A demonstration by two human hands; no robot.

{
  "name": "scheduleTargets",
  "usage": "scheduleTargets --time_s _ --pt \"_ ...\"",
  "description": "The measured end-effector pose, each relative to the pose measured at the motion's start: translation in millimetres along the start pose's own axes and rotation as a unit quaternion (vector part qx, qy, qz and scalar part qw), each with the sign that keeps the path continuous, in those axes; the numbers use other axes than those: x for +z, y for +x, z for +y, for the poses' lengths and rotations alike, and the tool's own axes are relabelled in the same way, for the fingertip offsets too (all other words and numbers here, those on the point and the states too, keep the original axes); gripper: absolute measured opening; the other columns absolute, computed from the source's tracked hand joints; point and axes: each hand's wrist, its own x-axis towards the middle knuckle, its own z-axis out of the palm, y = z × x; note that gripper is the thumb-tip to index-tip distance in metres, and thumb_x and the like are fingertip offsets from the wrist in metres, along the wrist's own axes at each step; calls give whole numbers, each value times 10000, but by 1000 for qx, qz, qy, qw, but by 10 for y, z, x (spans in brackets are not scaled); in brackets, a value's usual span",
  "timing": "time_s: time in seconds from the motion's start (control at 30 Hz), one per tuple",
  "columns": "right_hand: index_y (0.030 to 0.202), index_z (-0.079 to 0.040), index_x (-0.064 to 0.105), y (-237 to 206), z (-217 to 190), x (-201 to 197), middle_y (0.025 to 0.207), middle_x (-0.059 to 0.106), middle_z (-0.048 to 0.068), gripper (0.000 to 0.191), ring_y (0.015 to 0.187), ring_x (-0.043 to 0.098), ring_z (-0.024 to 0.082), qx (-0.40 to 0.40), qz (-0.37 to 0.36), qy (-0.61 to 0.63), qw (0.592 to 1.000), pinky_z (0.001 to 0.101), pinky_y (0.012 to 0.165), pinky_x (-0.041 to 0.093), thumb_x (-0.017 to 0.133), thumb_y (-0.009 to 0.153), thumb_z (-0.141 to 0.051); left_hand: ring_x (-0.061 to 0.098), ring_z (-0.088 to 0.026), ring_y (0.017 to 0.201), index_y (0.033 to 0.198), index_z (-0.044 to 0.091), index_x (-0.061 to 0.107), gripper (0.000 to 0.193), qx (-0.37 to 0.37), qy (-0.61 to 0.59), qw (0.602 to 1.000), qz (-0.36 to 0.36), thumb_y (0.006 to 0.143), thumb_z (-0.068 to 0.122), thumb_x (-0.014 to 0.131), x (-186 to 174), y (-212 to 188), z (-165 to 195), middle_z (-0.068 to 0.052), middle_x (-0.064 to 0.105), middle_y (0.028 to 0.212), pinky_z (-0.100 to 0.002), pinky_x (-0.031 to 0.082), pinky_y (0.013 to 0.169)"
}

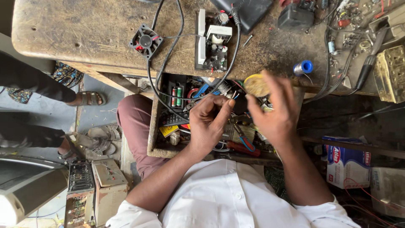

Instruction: The person sits on the floor at a cluttered electronics repair bench and solders wires onto a circuit board using a soldering iron and solder, holding the wire in place with one hand. Afterwards, the person takes a roll of red electrical tape and wraps tape around the soldered wire joint by hand.

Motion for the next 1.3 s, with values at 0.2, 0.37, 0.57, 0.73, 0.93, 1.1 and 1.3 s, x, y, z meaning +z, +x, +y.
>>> scheduleTargets --time_s 0.2,0.37,0.57,0.73,0.93,1.1,1.3 --pt "1434 -16 561 -110 -210 66 1249 623 185 625 1144 669 344 0 -34 42 999 431 948 577 790 862 90 473 2 694 875 -4 666 167 -81 -63 994 -41 1024 66 697 -6 -42 -5 60 615 784 -197 394 592" --pt "1468 -18 538 -156 -245 103 1255 620 178 658 1149 667 335 -16 -50 67 996 424 955 575 744 863 136 461 7 658 867 -9 683 183 -119 -74 989 -44 1021 90 688 -16 -59 -30 68 608 746 -200 377 555" --pt "1465 -39 555 -194 -267 133 1228 620 161 664 1117 667 328 -16 -51 64 996 422 927 574 731 855 156 436 13 629 841 -6 688 192 -146 -37 988 -27 999 102 706 -46 -36 -54 80 583 709 -204 360 521" --pt "1466 -32 553 -211 -294 137 1227 623 164 650 1108 681 315 1 -60 82 995 404 905 579 724 867 154 433 9 595 826 3 691 186 -168 -16 985 -25 982 104 701 -65 -32 -36 78 575 672 -206 351 493" --pt "1466 -19 542 -223 -263 135 1244 628 168 655 1116 682 322 6 -59 83 995 410 922 579 737 860 136 409 7 634 815 2 650 223 -151 -28 988 -25 1009 102 694 -39 -22 -87 79 549 700 -203 335 517" --pt "1481 -12 523 -250 -242 161 1255 624 169 669 1119 683 323 12 -42 87 995 408 924 582 765 871 111 425 6 654 859 7 633 195 -140 -45 989 -30 1026 94 685 -25 -28 -125 73 564 747 -200 349 543" --pt "1462 -26 585 -57 -51 55 1331 566 153 679 1219 565 352 58 9 -74 996 497 1023 503 914 871 -83 452 -8 624 957 20 630 101 -141 -102 985 -15 1035 76 661 -55 -60 -62 59 577 762 -196 348 522"
